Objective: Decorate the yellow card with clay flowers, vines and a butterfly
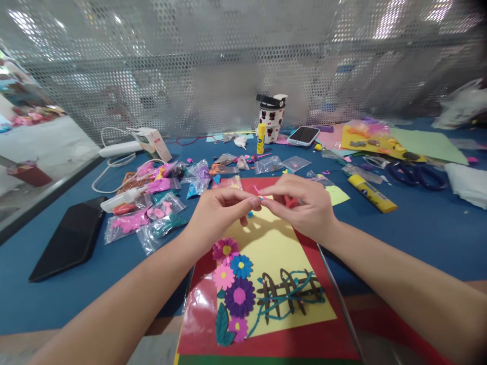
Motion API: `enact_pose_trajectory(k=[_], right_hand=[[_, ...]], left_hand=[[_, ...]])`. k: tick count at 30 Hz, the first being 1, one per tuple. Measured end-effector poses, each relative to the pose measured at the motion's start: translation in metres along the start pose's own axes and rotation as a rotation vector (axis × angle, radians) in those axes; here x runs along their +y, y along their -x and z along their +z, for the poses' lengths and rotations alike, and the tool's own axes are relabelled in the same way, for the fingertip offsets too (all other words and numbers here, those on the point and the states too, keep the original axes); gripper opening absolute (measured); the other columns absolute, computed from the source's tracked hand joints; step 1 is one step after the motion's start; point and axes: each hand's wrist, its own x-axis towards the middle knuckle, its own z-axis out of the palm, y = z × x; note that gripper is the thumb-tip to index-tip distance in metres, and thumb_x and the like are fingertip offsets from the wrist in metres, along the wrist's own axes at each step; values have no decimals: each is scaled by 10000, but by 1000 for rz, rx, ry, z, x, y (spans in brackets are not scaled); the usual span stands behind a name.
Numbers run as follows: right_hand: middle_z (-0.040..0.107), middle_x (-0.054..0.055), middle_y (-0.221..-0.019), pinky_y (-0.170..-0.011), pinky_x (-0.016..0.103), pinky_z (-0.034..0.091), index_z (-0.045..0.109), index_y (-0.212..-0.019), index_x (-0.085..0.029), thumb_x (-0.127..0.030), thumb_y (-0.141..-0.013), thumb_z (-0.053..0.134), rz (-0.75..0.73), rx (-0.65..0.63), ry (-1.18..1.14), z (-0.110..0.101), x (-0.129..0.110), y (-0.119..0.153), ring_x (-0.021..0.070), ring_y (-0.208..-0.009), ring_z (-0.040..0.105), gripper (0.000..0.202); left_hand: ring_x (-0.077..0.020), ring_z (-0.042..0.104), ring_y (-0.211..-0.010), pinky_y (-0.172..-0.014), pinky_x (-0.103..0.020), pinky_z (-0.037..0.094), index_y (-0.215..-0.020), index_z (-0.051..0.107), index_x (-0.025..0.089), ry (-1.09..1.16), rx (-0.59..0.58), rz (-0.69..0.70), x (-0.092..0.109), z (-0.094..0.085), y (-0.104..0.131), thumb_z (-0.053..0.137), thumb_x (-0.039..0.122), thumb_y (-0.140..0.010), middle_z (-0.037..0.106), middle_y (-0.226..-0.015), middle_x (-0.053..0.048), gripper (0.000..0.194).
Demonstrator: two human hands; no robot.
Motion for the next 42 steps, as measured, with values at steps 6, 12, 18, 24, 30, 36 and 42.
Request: enact_pose_trajectory(k=[6, 12, 18, 24, 30, 36, 42], right_hand=[[655, 12, -621, -496, 214, 435, 737, -809, -169, -130, -819, 674, -20, 4, 10, -1, 1, 1, 88, -541, 557, 75], [639, 3, -616, -515, 219, 436, 740, -813, -168, -128, -801, 704, 59, 15, -65, -1, 2, -1, 80, -533, 531, 55], [671, 11, -643, -482, 208, 423, 742, -825, -173, -110, -795, 707, 33, -3, -123, 1, 3, 0, 84, -552, 564, 79], [670, -4, -646, -491, 216, 437, 736, -883, -198, -153, -806, 703, 42, -9, -117, 0, 0, -2, 82, -537, 545, 96], [665, 22, -639, -516, 221, 443, 733, -839, -153, -111, -823, 666, 37, -24, -131, 0, 1, -1, 92, -565, 570, 81], [625, -8, -605, -527, 235, 448, 729, -850, -186, -168, -823, 687, 60, -21, -137, 0, 2, 0, 95, -552, 553, 52], [650, 17, -616, -519, 227, 442, 723, -811, -158, -152, -829, 674, 37, -14, -130, -1, 2, -1, 98, -564, 573, 52]], left_hand=[[-56, 558, -473, -433, -159, 452, -831, 753, 165, -104, -22, 47, -5, -2, 0, 715, 356, -776, 734, -768, -39, 202], [-53, 607, -574, -497, -158, 484, -1022, 686, 186, -495, 166, 601, -12, -10, 0, 762, 323, -767, 726, -986, -52, 299], [-65, 621, -638, -517, -142, 482, -892, 691, 168, -608, 156, 842, -10, -12, 1, 708, 200, -824, 722, -804, -25, 77], [-71, 631, -638, -524, -150, 490, -849, 696, 165, -621, 169, 849, -10, -12, 2, 713, 201, -820, 728, -770, -24, 49], [-74, 642, -633, -518, -154, 495, -850, 705, 167, -661, 173, 855, -9, -13, 1, 711, 223, -823, 744, -781, -30, 62], [-74, 648, -636, -547, -158, 505, -804, 688, 163, -654, 163, 866, -6, -12, 2, 696, 188, -833, 734, -744, -21, 39], [-76, 649, -657, -545, -154, 501, -841, 687, 163, -651, 167, 890, -8, -13, 2, 715, 177, -815, 734, -768, -24, 40]])
